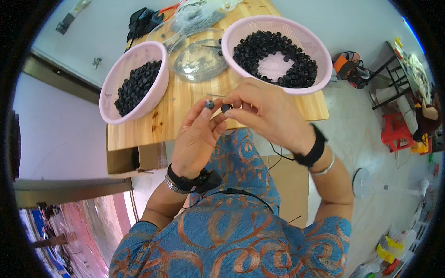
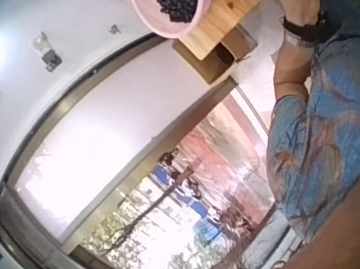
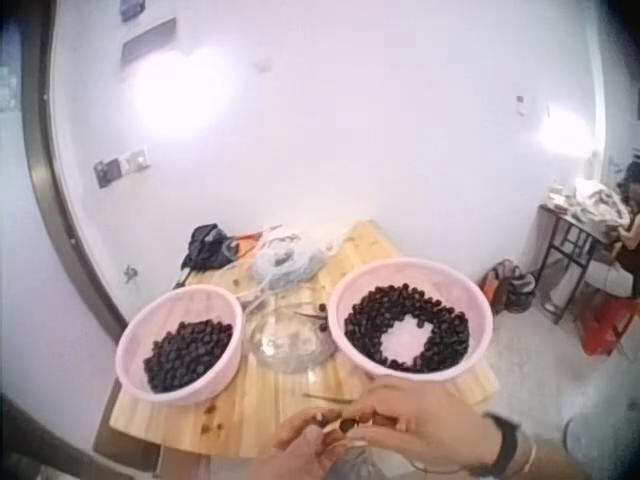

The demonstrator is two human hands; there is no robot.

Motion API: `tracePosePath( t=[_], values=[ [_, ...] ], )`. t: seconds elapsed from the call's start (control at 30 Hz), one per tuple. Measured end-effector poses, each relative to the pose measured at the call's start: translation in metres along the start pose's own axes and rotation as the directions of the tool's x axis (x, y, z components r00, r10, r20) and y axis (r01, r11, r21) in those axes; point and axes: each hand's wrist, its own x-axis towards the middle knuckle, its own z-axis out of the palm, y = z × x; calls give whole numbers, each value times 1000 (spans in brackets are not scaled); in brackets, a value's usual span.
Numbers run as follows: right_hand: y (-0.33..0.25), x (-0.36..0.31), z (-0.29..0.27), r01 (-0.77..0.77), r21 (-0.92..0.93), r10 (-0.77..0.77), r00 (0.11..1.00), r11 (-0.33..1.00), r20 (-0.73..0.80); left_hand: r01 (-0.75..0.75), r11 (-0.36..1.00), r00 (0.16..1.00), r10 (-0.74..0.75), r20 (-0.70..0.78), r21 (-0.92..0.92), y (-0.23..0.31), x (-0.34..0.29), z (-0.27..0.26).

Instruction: The recorder is assembling small black shoe components by hand, inserting a metal pin or connector into a plastic base.

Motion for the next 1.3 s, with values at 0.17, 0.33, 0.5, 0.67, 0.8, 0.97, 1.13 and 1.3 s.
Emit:
tracePosePath(
  t=[0.17, 0.33, 0.5, 0.67, 0.8, 0.97, 1.13, 1.3],
  values=[
    [4, -25, 44, 133, -11, -130, 951, 991, -281, 21, 996, 999, -18, 40, -82, -11, -12, 1],
    [1, -36, 65, 106, 526, 77, 946, 844, -315, 28, 995, 1000, -27, 13, -95, -13, -27, -5],
    [3, -40, 75, 157, 682, 81, 949, 715, -303, 51, 996, 997, -47, 59, -71, -10, -38, -7],
    [7, -44, 79, 244, 422, -63, 914, 873, -400, 99, 995, 992, -97, 77, -28, -4, -40, -6],
    [6, -48, 81, 214, 424, 14, 880, 880, -474, 115, 992, 987, -120, 107, 47, -1, -42, -6],
    [-1, -48, 90, 295, 312, -83, 834, 903, -546, -8, 999, 998, 11, 63, -47, -9, -41, -4],
    [-1, -47, 91, 240, -29, -213, 790, 970, -575, -35, 999, 999, 35, 6, -26, -16, -38, -4],
    [6, -50, 92, 260, 118, -151, 812, 958, -563, 1, 1000, 1000, -1, 17, -1, -15, -40, -5]
  ],
)
